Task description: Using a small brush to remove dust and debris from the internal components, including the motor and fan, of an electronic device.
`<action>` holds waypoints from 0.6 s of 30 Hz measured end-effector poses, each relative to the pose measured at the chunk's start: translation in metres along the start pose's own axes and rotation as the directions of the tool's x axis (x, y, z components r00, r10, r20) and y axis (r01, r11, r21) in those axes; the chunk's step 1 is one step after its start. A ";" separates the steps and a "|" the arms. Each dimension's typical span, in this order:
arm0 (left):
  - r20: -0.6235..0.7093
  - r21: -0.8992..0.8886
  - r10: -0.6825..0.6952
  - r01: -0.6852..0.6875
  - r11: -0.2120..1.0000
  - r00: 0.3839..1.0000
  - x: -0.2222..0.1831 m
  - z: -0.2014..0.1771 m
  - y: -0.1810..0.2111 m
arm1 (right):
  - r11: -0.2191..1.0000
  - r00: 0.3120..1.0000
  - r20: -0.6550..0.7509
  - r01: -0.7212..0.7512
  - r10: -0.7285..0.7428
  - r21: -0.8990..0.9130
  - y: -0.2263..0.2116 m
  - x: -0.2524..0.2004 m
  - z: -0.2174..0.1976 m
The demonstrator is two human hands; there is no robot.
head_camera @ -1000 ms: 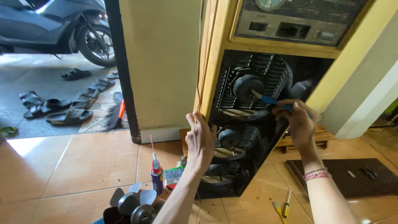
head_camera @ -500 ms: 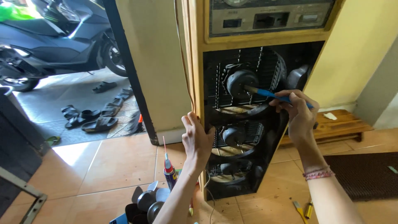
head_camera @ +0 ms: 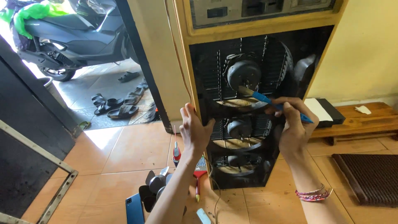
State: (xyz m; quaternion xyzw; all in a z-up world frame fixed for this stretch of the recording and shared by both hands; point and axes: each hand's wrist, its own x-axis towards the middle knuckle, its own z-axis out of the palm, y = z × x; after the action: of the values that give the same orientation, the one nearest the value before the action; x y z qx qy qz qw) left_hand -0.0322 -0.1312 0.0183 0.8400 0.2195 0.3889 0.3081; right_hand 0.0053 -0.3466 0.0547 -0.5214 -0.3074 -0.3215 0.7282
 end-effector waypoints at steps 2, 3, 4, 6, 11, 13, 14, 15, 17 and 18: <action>0.000 0.000 0.002 -0.002 1.000 1.000 -0.001 -0.003 0.000 | 1.000 1.000 -0.018 0.007 -0.007 -0.010 0.000 -0.004 -0.004; -0.002 -0.005 0.018 -0.018 1.000 1.000 0.002 -0.004 0.002 | 0.999 0.999 -0.045 0.025 -0.026 -0.022 0.000 -0.004 -0.006; 0.001 -0.007 0.023 -0.023 1.000 1.000 0.000 -0.007 0.001 | 0.999 0.998 -0.050 0.028 -0.029 -0.024 0.001 -0.008 -0.009; 0.030 -0.008 0.022 -0.022 1.000 0.999 0.001 -0.010 0.004 | 1.000 0.993 -0.114 0.012 -0.011 0.013 0.003 -0.008 -0.016; -0.018 -0.016 0.102 -0.102 0.995 0.995 0.006 -0.007 -0.008 | 0.995 0.987 -0.141 -0.065 0.076 0.081 -0.005 -0.011 -0.020; -0.068 -0.037 0.196 -0.198 0.979 0.978 0.009 -0.006 -0.012 | 0.973 0.979 -0.128 -0.130 0.156 0.190 0.001 -0.012 -0.025; -0.064 -0.039 0.191 -0.194 0.980 0.979 0.011 -0.006 -0.013 | 0.967 0.979 -0.121 -0.134 0.163 0.218 0.008 -0.013 -0.027; -0.058 -0.042 0.187 -0.189 0.981 0.981 0.012 -0.005 -0.014 | 0.959 0.979 -0.114 -0.140 0.172 0.246 0.014 -0.014 -0.030; 0.000 -0.032 0.113 -0.113 0.993 0.994 0.015 -0.004 -0.013 | 0.983 0.982 -0.121 -0.132 0.148 0.130 -0.001 -0.014 -0.013; 0.046 -0.009 0.032 -0.032 0.999 0.998 0.015 -0.003 -0.012 | 0.992 0.985 -0.116 -0.128 0.129 0.021 -0.008 -0.013 -0.005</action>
State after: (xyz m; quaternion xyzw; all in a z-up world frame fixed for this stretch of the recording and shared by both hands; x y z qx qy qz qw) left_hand -0.0270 -0.1120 0.0192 0.8510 0.1973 0.3750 0.3104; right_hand -0.0083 -0.3509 0.0473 -0.5154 -0.2322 -0.3017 0.7677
